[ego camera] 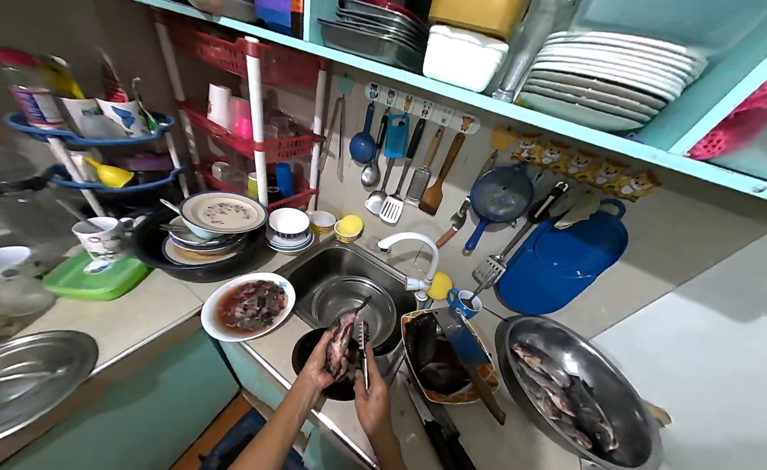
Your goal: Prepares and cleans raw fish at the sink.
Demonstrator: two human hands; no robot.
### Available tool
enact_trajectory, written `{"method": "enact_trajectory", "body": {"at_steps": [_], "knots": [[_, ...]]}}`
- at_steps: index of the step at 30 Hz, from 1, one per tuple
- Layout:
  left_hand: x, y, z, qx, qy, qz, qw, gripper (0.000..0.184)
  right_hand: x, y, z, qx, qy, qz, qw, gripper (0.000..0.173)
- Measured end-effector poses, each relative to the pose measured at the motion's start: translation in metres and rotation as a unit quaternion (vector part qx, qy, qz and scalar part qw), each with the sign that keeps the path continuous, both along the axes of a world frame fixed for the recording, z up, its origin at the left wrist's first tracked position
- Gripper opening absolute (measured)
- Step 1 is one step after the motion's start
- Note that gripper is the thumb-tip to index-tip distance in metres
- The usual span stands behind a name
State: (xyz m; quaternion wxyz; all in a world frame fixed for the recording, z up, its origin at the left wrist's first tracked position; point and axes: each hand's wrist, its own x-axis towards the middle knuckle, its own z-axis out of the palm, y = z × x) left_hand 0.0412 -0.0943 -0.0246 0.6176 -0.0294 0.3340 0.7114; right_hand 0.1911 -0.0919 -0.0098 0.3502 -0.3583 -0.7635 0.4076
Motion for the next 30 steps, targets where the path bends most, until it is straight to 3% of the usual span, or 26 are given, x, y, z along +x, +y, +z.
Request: {"method": "enact_trajectory", "body": {"at_steps": [5, 13, 22, 30], "knots": [[0.010, 0.007, 0.019, 0.025, 0.000, 0.036, 0.999, 0.037, -0.005, -0.018, -0.014, 0.095, -0.030, -0.021, 0.995, 0.057], [0.009, 0.015, 0.010, 0.023, -0.005, 0.064, 0.998, 0.039, 0.008, -0.016, -0.001, 0.128, -0.078, -0.041, 0.988, 0.055], [0.002, 0.020, 0.024, 0.040, -0.040, 0.133, 0.990, 0.037, 0.009, -0.035, -0.004, 0.041, -0.185, 0.025, 0.982, 0.056], [0.006, 0.025, 0.033, 0.075, -0.045, 0.136, 0.987, 0.037, -0.008, -0.009, -0.007, 0.113, -0.085, 0.009, 0.990, 0.055]]}}
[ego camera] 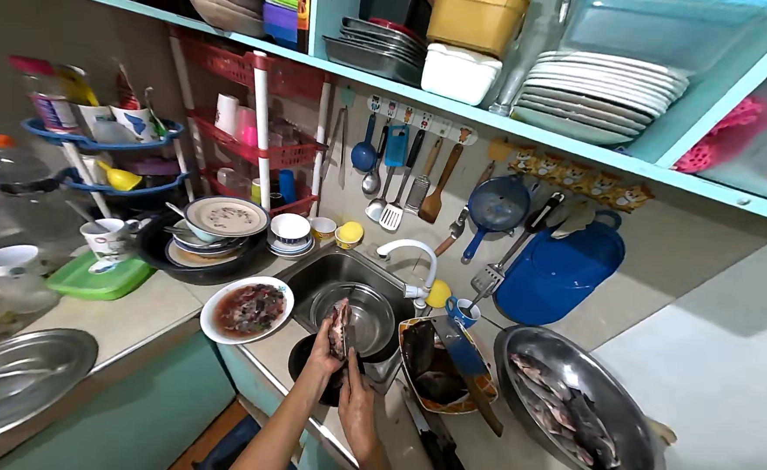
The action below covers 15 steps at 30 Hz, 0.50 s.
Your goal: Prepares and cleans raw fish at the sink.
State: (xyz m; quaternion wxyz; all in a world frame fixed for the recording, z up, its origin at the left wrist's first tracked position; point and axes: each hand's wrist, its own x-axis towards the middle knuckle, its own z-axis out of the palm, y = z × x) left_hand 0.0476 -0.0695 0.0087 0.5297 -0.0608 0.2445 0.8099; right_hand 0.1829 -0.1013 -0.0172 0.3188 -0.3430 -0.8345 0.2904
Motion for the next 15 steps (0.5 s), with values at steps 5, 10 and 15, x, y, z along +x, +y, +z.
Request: {"method": "enact_trajectory", "body": {"at_steps": [5, 10, 15], "knots": [[-0.007, 0.005, -0.009, -0.022, -0.005, 0.015, 1.000, 0.037, 0.014, -0.012, -0.016, -0.018, -0.016, 0.003, 1.000, 0.055], [0.000, 0.006, -0.006, -0.024, 0.035, 0.009, 0.999, 0.032, 0.001, 0.009, 0.003, -0.008, -0.018, 0.002, 1.000, 0.054], [0.002, 0.014, -0.007, -0.086, 0.110, 0.079, 0.987, 0.025, 0.010, -0.005, -0.007, -0.002, -0.046, -0.027, 0.999, 0.055]]}}
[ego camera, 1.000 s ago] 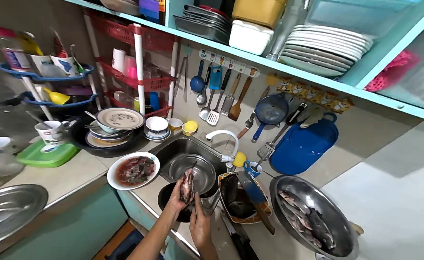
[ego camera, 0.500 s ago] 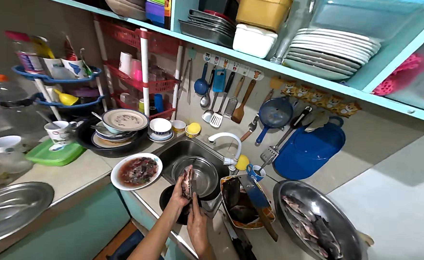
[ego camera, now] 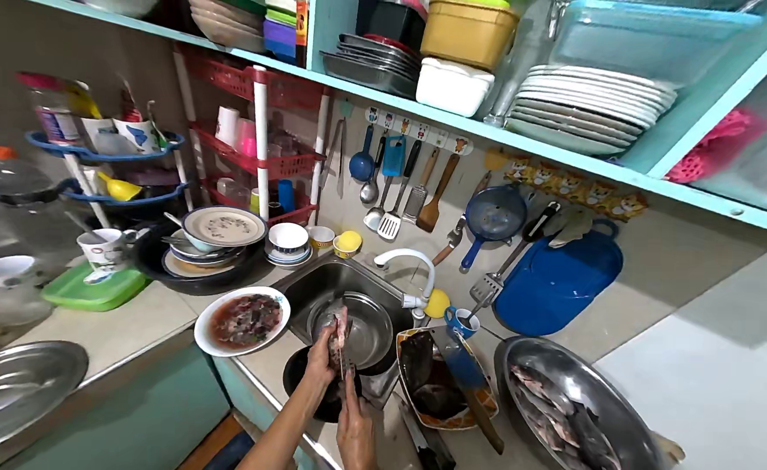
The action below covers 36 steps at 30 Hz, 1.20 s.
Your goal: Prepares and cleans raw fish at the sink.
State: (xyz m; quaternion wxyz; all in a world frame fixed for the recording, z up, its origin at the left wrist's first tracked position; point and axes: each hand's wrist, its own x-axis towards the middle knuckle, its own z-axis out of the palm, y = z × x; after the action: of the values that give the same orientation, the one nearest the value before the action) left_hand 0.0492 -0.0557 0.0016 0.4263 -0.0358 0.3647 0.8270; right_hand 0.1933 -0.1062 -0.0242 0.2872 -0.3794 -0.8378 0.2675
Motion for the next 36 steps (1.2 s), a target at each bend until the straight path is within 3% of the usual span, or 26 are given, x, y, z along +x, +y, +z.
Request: {"method": "enact_trajectory", "body": {"at_steps": [5, 11, 17, 21, 36], "knots": [[0.005, 0.005, -0.009, -0.076, 0.059, 0.069, 0.993, 0.021, -0.003, 0.013, 0.008, 0.001, 0.003, 0.004, 1.000, 0.056], [0.009, 0.005, -0.002, -0.118, 0.124, 0.103, 0.980, 0.025, -0.004, 0.003, 0.014, -0.022, -0.071, -0.015, 0.997, 0.058], [0.010, -0.004, -0.013, -0.133, 0.187, 0.068, 0.971, 0.023, 0.006, 0.021, 0.028, -0.026, -0.051, -0.008, 0.998, 0.055], [0.007, -0.005, -0.013, -0.126, 0.218, 0.055, 0.966, 0.022, 0.004, 0.043, 0.044, -0.026, -0.101, -0.009, 0.995, 0.058], [-0.008, -0.021, -0.020, -0.148, 0.309, -0.012, 0.939, 0.025, 0.019, 0.047, 0.041, -0.099, -0.153, 0.045, 0.982, 0.057]]}}
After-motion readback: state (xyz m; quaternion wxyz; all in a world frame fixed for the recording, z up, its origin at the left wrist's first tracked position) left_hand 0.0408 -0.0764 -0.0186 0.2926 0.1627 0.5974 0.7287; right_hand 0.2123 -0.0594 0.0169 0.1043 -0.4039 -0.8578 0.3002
